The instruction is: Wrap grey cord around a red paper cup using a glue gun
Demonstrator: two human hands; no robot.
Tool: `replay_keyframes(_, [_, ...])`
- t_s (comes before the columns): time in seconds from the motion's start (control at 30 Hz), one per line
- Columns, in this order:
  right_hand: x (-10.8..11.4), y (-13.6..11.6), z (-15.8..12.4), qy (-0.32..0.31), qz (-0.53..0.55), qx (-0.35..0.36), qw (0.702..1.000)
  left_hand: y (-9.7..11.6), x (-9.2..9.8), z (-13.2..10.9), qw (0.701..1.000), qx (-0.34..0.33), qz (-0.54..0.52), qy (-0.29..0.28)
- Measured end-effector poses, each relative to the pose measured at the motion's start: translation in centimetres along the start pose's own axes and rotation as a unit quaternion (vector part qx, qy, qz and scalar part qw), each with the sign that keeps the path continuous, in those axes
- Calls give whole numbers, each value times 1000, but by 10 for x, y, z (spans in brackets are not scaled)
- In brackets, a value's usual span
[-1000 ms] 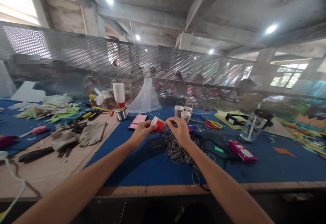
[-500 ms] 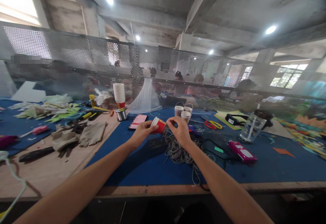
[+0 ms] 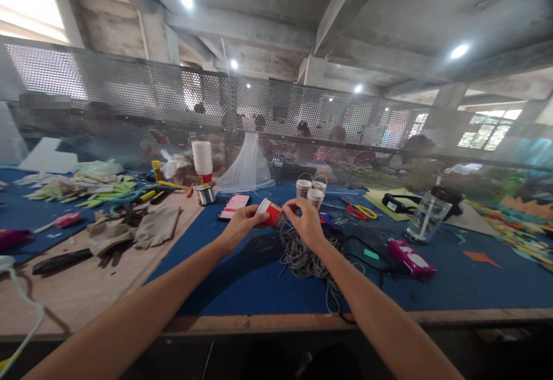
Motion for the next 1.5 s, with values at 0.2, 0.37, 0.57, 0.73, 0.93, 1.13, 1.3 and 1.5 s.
replay_keyframes(0.2, [-1, 3, 1, -7, 16, -7, 1000, 1, -1, 0, 1000, 1, -1, -6])
replay_keyframes(0.37, [-2, 4, 1, -14, 22, -15, 1000, 2, -3, 0, 1000, 7, -2, -14])
replay_keyframes(0.57, [-3, 9, 2, -15, 27, -34, 999, 2, -4, 0, 1000, 4, -10, -27])
replay_keyframes(0.73, [-4, 11, 2, -22, 38, -50, 998, 2, -4, -1, 999, 2, -16, -30])
replay_keyframes(0.93, [-7, 19, 4, -38, 54, -76, 995, 5, -7, -2, 999, 6, -21, -40])
replay_keyframes(1.13, [-9, 23, 5, -47, 77, -103, 991, 1, -6, -1, 999, 7, -30, -36])
replay_keyframes(1.3, [-7, 22, 6, -51, 105, -113, 987, -3, -1, -1, 999, 17, -41, -7])
replay_keyframes(1.5, [-14, 24, 4, -85, 112, -136, 981, -2, 3, 2, 997, 19, -68, 24])
Point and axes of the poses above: each hand's wrist, its own z-axis towards the middle knuckle, its own x-axis out of the back of the hand, y = z × x, the point moved 8 cm from there along z, towards the middle knuckle, and after that the axes turned 13 degrees about -x, right-handed, at the moved point
